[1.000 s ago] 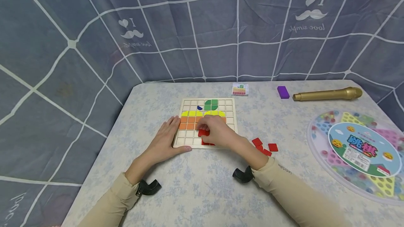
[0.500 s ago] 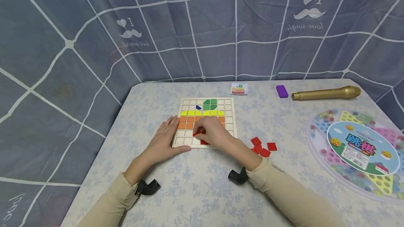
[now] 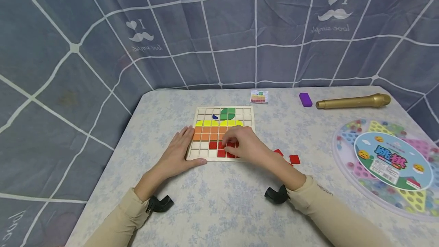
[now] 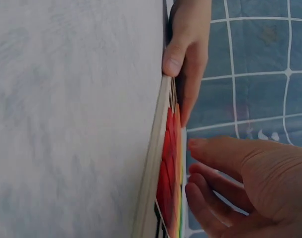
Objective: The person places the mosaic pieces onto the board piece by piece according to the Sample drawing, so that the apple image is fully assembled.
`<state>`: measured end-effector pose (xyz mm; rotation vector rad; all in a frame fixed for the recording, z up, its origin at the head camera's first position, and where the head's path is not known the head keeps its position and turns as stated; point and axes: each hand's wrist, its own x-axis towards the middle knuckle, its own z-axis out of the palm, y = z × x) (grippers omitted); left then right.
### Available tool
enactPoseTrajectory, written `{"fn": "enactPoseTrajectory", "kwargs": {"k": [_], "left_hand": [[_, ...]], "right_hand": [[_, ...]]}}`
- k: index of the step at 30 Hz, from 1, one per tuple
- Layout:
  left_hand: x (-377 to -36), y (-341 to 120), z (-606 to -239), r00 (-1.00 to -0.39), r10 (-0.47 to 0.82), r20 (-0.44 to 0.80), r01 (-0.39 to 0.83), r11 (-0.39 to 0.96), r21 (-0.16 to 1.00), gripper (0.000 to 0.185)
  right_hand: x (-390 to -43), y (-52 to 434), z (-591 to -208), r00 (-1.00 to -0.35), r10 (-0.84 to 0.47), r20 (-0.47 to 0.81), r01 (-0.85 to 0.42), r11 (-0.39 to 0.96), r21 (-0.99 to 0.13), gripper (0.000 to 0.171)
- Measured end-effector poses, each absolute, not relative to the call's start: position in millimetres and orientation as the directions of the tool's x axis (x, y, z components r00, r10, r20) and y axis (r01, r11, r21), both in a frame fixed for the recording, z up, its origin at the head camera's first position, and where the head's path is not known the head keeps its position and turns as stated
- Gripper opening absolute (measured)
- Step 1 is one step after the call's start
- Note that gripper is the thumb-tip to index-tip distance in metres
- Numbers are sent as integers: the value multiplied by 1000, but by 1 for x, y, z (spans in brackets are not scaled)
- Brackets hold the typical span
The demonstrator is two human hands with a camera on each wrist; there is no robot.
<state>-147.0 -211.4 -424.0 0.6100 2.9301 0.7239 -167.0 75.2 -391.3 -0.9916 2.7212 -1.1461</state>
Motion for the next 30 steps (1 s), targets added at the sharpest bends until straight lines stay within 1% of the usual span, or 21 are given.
{"fn": "enactPoseTrajectory", "kwargs": {"k": [7, 15, 23, 27, 30], "left_hand": [[-146, -215, -426, -918, 391, 59, 373, 807, 458, 117], [-148, -212, -425, -914, 401, 57, 381, 806, 452, 117], [-148, -212, -424, -917, 397, 50, 376, 811, 448, 118], [-148, -213, -425, -917, 396, 46, 374, 813, 447, 118], [-148, -213, -425, -917, 396, 45, 372, 811, 452, 118]], "right_hand": [[-162, 106, -381, -814, -553, 181, -516, 542, -664, 17], [-146, 155, -382, -871, -465, 162, -446, 607, -658, 29], [-131, 190, -383, -886, -429, 176, -445, 682, -581, 32], [-127, 196, -387, -899, -405, 167, -426, 721, -546, 34], [-125, 197, -392, -915, -370, 162, -397, 747, -533, 32]]}}
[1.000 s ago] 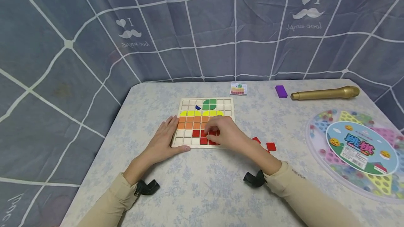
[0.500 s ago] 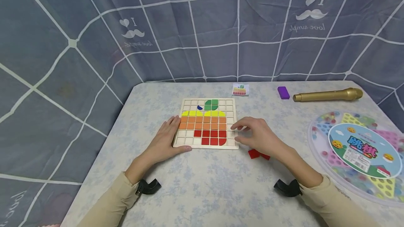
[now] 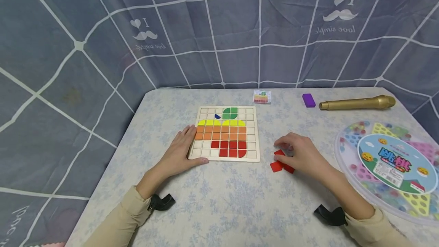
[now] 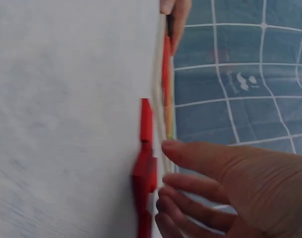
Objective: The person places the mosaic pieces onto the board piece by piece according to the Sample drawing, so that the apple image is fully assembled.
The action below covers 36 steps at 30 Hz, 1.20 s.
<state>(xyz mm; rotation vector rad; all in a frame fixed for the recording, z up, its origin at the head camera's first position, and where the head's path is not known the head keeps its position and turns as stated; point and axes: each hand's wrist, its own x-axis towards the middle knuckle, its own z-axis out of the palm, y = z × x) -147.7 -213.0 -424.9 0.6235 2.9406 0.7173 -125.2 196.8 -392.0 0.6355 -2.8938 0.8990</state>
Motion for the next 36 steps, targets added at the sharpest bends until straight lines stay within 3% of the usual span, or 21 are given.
{"fn": "enactPoseTrajectory", "kwargs": {"k": [18, 36], "left_hand": [[-148, -215, -421, -917, 395, 51, 374, 812, 448, 118], [-147, -212, -422, -916, 398, 43, 372, 808, 458, 117]], "right_hand": [[-124, 184, -402, -944, -262, 202, -331, 761, -558, 21], [-143, 117, -389, -874, -433, 221, -471, 640, -607, 22]]}}
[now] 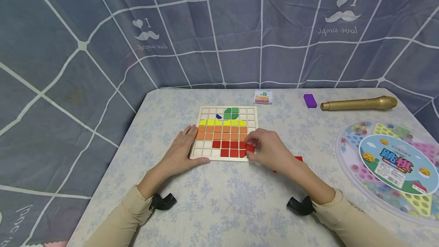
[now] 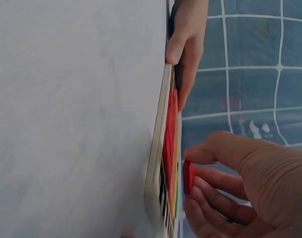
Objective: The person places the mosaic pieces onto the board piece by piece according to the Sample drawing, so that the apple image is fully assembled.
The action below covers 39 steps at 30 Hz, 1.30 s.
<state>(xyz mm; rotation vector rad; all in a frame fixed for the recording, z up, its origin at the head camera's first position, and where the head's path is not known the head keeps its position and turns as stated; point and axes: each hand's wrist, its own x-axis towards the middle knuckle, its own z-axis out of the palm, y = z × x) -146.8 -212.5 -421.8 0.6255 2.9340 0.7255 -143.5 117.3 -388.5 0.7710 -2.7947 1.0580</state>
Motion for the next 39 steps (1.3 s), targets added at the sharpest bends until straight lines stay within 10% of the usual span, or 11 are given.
{"fn": "enactPoseTrajectory", "kwargs": {"k": [39], "left_hand": [[-148, -214, -421, -911, 410, 39, 380, 802, 460, 119]], "right_hand": [[-153, 29, -405, -785, -552, 282, -575, 478, -664, 8]]}}
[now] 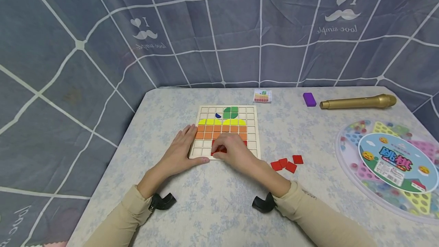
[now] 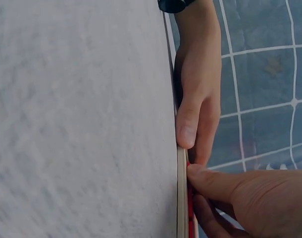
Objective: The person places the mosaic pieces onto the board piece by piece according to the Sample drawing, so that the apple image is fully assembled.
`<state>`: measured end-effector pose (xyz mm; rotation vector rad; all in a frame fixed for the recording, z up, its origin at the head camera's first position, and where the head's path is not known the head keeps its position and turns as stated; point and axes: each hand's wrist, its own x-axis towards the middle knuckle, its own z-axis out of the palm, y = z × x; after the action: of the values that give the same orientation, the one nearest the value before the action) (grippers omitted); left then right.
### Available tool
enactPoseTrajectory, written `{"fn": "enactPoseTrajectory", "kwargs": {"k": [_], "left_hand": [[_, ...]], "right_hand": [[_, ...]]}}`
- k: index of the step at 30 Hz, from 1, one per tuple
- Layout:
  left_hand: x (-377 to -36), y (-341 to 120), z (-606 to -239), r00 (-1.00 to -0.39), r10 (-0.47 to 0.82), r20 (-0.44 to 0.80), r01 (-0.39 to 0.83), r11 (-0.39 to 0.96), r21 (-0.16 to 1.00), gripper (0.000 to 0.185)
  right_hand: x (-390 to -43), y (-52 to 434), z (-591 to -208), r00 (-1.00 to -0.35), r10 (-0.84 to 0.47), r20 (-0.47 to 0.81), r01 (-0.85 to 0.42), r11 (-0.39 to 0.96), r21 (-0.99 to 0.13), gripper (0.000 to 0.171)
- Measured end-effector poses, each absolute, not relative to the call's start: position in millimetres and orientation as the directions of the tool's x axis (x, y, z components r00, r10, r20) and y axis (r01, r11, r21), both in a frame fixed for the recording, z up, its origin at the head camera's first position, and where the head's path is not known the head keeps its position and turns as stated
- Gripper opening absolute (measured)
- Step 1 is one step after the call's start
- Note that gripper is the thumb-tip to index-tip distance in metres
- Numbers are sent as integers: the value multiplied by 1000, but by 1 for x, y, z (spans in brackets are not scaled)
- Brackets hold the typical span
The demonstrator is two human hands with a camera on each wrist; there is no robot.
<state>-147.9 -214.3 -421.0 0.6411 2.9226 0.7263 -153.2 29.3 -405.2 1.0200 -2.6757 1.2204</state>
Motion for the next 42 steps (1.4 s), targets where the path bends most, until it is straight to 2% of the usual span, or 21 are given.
{"fn": "enactPoseTrajectory", "kwargs": {"k": [10, 18, 32, 42], "left_hand": [[-148, -215, -422, -910, 412, 50, 388, 800, 457, 118], [-148, -215, -421, -916, 399, 47, 374, 806, 459, 116], [-148, -214, -423, -915, 399, 62, 382, 806, 453, 117], [-147, -213, -424, -916, 397, 55, 379, 814, 440, 118]], "right_hand": [[-151, 36, -401, -764, -585, 272, -595, 474, -649, 8], [-146, 63, -387, -845, -491, 212, -500, 587, -637, 8], [-133, 154, -382, -895, -422, 143, -414, 668, -618, 18], [-114, 199, -395, -856, -500, 132, -480, 672, -564, 31]]}}
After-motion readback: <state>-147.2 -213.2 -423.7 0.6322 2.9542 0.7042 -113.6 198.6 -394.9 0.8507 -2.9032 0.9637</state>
